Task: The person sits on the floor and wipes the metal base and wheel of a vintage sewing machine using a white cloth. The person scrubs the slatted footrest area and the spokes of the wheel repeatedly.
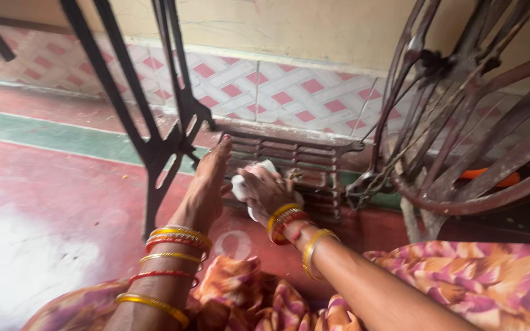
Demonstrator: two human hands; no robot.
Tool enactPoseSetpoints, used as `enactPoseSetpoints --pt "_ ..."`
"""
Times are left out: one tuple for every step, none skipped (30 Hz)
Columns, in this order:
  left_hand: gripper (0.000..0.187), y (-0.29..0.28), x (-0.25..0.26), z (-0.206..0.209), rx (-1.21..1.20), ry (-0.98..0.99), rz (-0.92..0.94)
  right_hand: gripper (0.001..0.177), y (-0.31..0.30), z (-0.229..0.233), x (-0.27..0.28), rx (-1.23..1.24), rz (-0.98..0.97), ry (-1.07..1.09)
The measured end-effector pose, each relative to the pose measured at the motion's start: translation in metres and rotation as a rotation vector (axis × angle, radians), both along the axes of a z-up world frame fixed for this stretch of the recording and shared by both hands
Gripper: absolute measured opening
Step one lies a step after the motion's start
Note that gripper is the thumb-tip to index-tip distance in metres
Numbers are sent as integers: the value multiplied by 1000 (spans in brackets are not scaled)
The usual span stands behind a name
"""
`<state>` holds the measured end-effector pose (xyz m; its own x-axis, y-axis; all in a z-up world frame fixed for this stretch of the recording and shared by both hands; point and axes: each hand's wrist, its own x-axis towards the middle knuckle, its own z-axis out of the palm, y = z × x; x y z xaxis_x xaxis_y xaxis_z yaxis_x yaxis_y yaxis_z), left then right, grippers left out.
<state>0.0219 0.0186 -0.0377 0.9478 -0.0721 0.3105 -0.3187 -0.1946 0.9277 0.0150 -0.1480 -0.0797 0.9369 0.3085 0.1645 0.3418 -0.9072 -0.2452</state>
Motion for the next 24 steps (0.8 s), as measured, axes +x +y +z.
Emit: enactPoseSetpoints --pt "76 4 -4 1 -184 265 39 73 13 2 1 -9 26 13" --pt "78 7 -5 3 -369 530 78 72 23 3 1 -19 47 27" --pt "79 8 -5 7 -360 552 87 72 27 6 1 -35 57 41" --pt "80 8 -4 11 -351 573 95 71 27 9 0 -51 55 53" --pt "81 8 -6 16 -343 597 108 70 26 10 -1 -57 55 65" --pt "81 9 -7 21 -329 600 124 70 20 12 -4 -64 48 74" --pt "81 8 -8 25 -313 601 139 69 13 13 -5 -59 36 82" --pt "82 8 -9 29 -298 603 153 70 1 14 -6 -52 12 90" --pt "81 6 -11 32 -294 612 150 72 -12 14 -8 -42 -15 98" --pt "80 4 -12 33 -289 621 147 73 -26 13 -10 -33 -43 107" --pt "79 -1 -14 32 -286 635 140 75 -41 10 -13 -27 -74 119" --pt "77 -6 -16 29 -228 609 124 73 -53 8 -17 -3 -103 88" --pt "74 -11 -16 26 -169 586 109 72 -65 5 -22 21 -132 61" --pt "73 -17 -17 22 -111 562 93 71 -77 3 -28 45 -161 33" --pt "71 -20 -14 21 -141 526 93 72 -87 3 -33 115 -164 -34" --pt "70 -23 -9 20 -171 490 93 73 -93 5 -37 187 -168 -101" --pt "69 -24 -4 20 -201 451 95 74 -95 7 -39 259 -171 -170" --pt "68 -24 2 21 -190 375 101 72 -94 9 -40 222 -167 -173" --pt "68 -23 4 19 -172 308 109 69 -88 9 -46 188 -166 -168" --pt "69 -21 5 18 -154 241 117 68 -80 10 -50 155 -164 -162" --pt "66 -19 5 16 -216 261 136 67 -67 10 -52 86 -231 -46" --pt "65 -17 5 14 -277 280 156 66 -48 10 -51 18 -298 69" --pt "65 -15 9 16 -340 286 174 66 -29 12 -44 -49 -365 170" --pt "65 -13 12 17 -348 321 199 65 -13 14 -36 -16 -263 142"
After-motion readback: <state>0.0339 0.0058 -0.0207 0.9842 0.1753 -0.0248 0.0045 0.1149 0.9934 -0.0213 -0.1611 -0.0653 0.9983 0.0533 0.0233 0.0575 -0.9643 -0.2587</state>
